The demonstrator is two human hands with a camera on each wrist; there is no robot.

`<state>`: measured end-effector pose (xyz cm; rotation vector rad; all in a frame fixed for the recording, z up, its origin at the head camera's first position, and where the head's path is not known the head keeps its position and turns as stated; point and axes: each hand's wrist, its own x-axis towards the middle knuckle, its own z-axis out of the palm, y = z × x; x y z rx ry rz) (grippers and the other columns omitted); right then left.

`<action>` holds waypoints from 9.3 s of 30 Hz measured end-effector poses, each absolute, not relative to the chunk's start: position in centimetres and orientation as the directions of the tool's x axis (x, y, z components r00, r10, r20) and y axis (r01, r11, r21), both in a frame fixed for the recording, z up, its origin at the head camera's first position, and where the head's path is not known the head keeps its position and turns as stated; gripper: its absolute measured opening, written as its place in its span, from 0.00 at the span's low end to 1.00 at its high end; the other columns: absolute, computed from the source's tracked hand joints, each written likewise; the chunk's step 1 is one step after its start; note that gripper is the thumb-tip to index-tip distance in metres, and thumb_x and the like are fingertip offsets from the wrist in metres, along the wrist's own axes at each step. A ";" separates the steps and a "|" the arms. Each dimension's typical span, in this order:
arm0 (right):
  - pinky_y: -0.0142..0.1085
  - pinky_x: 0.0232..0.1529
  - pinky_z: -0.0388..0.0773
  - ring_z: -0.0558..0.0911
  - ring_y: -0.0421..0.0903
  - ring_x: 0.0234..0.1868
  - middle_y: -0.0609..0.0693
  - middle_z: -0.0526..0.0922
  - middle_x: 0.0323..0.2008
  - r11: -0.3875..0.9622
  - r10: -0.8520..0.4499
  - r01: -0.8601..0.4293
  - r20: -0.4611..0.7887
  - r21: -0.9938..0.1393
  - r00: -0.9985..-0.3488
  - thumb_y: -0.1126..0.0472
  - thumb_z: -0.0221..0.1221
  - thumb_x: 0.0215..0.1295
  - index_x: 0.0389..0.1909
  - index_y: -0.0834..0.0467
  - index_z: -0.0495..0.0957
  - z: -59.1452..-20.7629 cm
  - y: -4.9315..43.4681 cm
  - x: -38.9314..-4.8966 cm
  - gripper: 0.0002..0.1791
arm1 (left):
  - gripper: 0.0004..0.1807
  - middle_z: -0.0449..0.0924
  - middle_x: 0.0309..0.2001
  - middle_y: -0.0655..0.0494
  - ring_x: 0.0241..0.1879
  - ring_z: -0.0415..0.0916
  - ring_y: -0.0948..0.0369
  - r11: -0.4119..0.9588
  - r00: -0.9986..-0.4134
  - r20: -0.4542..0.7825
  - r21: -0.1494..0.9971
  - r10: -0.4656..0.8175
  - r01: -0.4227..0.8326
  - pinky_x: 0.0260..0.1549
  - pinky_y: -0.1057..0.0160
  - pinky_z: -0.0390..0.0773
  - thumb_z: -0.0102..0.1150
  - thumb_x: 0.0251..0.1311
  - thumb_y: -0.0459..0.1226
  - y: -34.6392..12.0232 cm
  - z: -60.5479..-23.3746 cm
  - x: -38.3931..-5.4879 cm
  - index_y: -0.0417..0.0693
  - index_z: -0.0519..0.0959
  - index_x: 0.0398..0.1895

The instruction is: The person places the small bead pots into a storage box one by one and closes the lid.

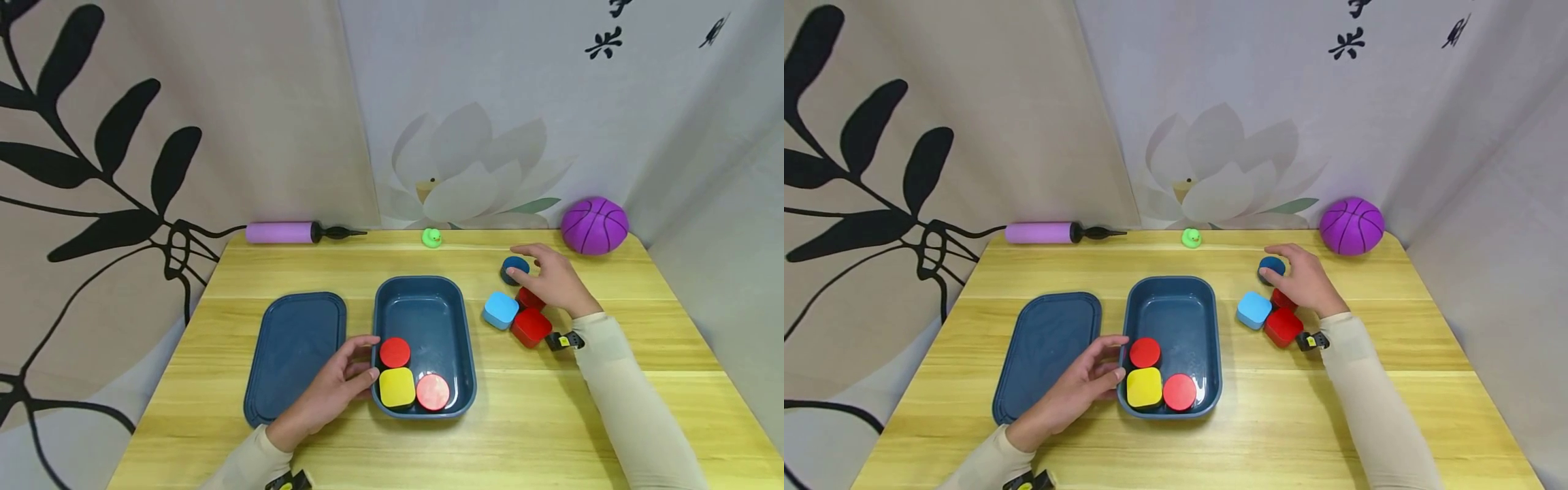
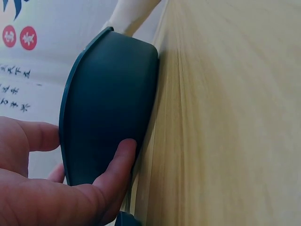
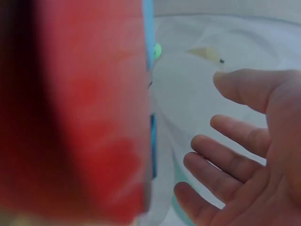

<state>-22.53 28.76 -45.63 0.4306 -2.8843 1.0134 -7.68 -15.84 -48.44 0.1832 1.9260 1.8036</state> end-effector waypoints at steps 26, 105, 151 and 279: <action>0.61 0.67 0.76 0.77 0.67 0.68 0.67 0.73 0.73 0.700 -0.176 -0.075 -0.070 -0.710 -0.982 0.44 0.64 0.75 0.78 0.64 0.66 -48.5 31.2 -24.0 0.40 | 0.31 0.66 0.74 0.39 0.65 0.76 0.48 0.130 -0.869 -0.275 0.961 0.411 -0.243 0.52 0.53 0.86 0.59 0.78 0.38 -15.8 -48.2 -7.6 0.52 0.62 0.80; 0.48 0.56 0.80 0.83 0.41 0.54 0.42 0.87 0.56 0.568 -0.658 -0.576 0.096 -0.588 -0.747 0.40 0.74 0.62 0.63 0.50 0.84 -45.0 16.2 -14.5 0.31 | 0.30 0.66 0.73 0.40 0.66 0.75 0.48 0.125 -0.869 -0.267 0.964 0.417 -0.236 0.53 0.52 0.86 0.58 0.78 0.38 -15.9 -48.5 -7.7 0.55 0.63 0.79; 0.52 0.61 0.83 0.84 0.50 0.62 0.44 0.85 0.62 0.537 -0.548 -0.542 0.221 -0.647 -0.807 0.48 0.72 0.67 0.65 0.48 0.81 -44.8 18.1 -14.6 0.27 | 0.31 0.66 0.73 0.39 0.63 0.77 0.49 0.109 -0.866 -0.262 0.965 0.426 -0.239 0.52 0.54 0.87 0.59 0.78 0.38 -15.9 -48.4 -7.6 0.53 0.62 0.79; 0.45 0.59 0.85 0.82 0.51 0.61 0.53 0.80 0.65 0.429 -0.466 -0.361 0.139 -0.828 -0.874 0.61 0.75 0.64 0.71 0.61 0.74 -43.2 20.4 -18.1 0.35 | 0.31 0.67 0.74 0.41 0.63 0.77 0.50 0.127 -0.862 -0.268 0.963 0.430 -0.236 0.54 0.54 0.86 0.59 0.78 0.40 -16.0 -48.3 -7.8 0.55 0.63 0.79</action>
